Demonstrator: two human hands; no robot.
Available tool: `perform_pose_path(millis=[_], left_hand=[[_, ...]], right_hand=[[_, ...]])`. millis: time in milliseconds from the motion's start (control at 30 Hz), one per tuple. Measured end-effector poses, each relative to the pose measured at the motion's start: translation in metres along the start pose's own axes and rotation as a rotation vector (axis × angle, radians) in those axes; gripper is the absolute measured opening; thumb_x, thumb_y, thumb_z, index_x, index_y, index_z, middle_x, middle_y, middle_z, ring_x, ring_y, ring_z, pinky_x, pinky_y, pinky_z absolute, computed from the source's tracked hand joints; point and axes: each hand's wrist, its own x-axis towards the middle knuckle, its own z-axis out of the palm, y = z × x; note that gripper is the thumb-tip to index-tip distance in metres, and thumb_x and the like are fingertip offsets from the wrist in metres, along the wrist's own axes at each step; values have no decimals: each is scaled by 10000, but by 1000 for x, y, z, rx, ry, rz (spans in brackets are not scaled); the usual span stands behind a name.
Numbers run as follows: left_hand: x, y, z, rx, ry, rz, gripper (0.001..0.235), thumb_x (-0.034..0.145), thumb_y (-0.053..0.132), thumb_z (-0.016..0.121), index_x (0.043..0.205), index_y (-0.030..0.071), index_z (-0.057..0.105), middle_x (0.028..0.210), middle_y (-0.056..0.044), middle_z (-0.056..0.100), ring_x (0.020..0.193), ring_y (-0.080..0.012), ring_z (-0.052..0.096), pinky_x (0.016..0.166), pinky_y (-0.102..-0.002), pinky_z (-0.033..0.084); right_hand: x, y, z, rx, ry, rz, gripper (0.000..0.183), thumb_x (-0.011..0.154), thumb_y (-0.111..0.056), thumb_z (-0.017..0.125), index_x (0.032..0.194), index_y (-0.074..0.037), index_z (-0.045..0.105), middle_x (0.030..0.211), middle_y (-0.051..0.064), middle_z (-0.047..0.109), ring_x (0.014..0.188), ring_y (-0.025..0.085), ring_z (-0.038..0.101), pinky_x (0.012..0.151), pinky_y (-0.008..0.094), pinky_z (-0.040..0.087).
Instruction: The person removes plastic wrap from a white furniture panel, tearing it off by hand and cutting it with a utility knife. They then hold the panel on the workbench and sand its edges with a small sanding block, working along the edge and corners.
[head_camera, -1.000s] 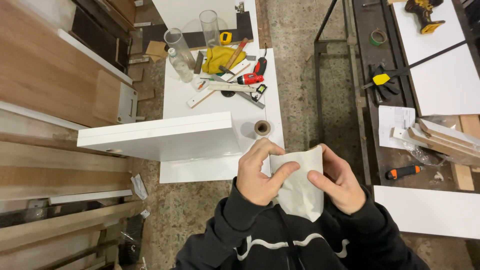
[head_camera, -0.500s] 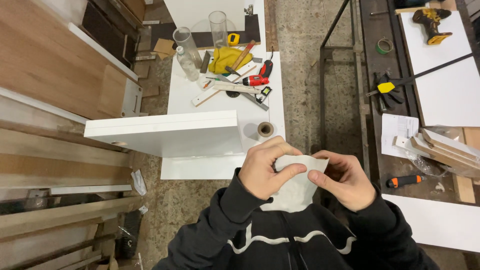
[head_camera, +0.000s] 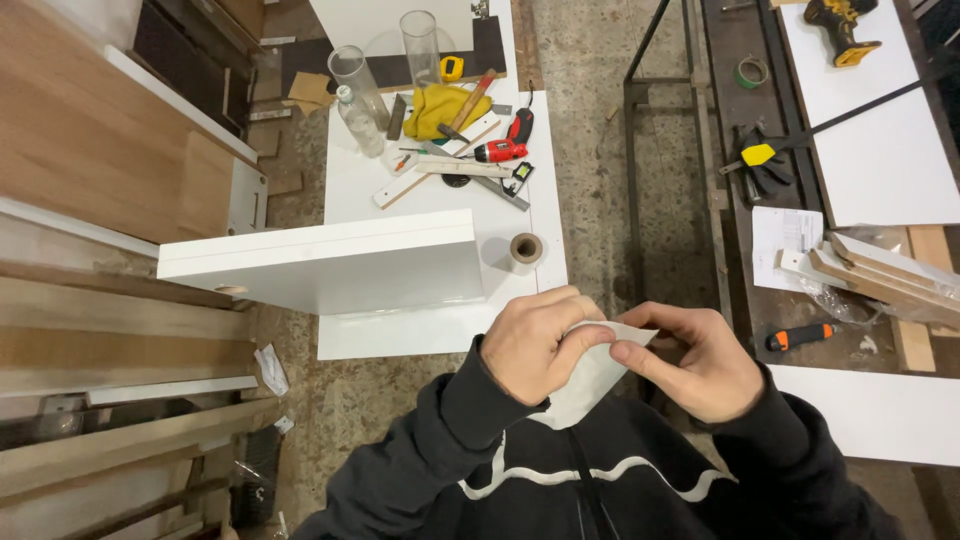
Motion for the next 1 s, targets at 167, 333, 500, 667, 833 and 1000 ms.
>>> perform_pose_path(millis=[167, 333, 500, 667, 833, 1000], left_hand=[[5, -7, 10, -77, -41, -15, 112, 978, 133, 673, 990, 27, 709, 857, -123, 667, 723, -281, 658, 644, -353, 504], [20, -27, 54, -186, -114, -168, 127, 927, 149, 711, 940, 23, 724, 813, -100, 694, 531, -197, 643, 519, -332, 482], [26, -50, 131, -163, -224, -240, 140, 893, 163, 749, 905, 24, 731, 748, -103, 673, 475, -200, 585, 481, -346, 442], [33, -69, 215, -82, -228, -314, 159, 903, 185, 754, 903, 31, 717, 732, -108, 654, 494, -222, 567, 486, -369, 431], [34, -77, 313, -50, -188, -283, 107, 961, 150, 700, 1003, 54, 718, 787, -116, 665, 644, -268, 628, 595, -369, 486], [58, -60, 382, 215, -87, 103, 118, 925, 74, 689, 1033, 48, 727, 950, -90, 716, 791, -254, 665, 657, -346, 523]], right_hand=[[-1, 12, -2, -297, 158, -18, 215, 827, -183, 784, 941, -4, 749, 650, 20, 662, 573, 64, 501, 521, 261, 405], [-10, 106, -24, 118, 299, -170, 230, 816, -108, 843, 927, 6, 677, 784, -15, 698, 683, 35, 592, 587, 232, 470], [-51, 258, -69, 235, 402, -84, 240, 795, -109, 867, 936, -27, 691, 805, -1, 710, 724, 48, 651, 623, 237, 523], [-91, 449, -170, 373, 658, 376, 198, 860, -229, 816, 897, -46, 749, 751, 73, 723, 575, 128, 632, 478, 302, 479], [-90, 601, -282, 391, 1005, 535, 417, 856, -406, 843, 970, -25, 718, 848, 102, 729, 644, 197, 694, 554, 351, 563], [-50, 592, -316, -1081, 1204, 287, 665, 729, -620, 810, 1028, -30, 743, 935, 199, 741, 834, 429, 708, 684, 498, 576]])
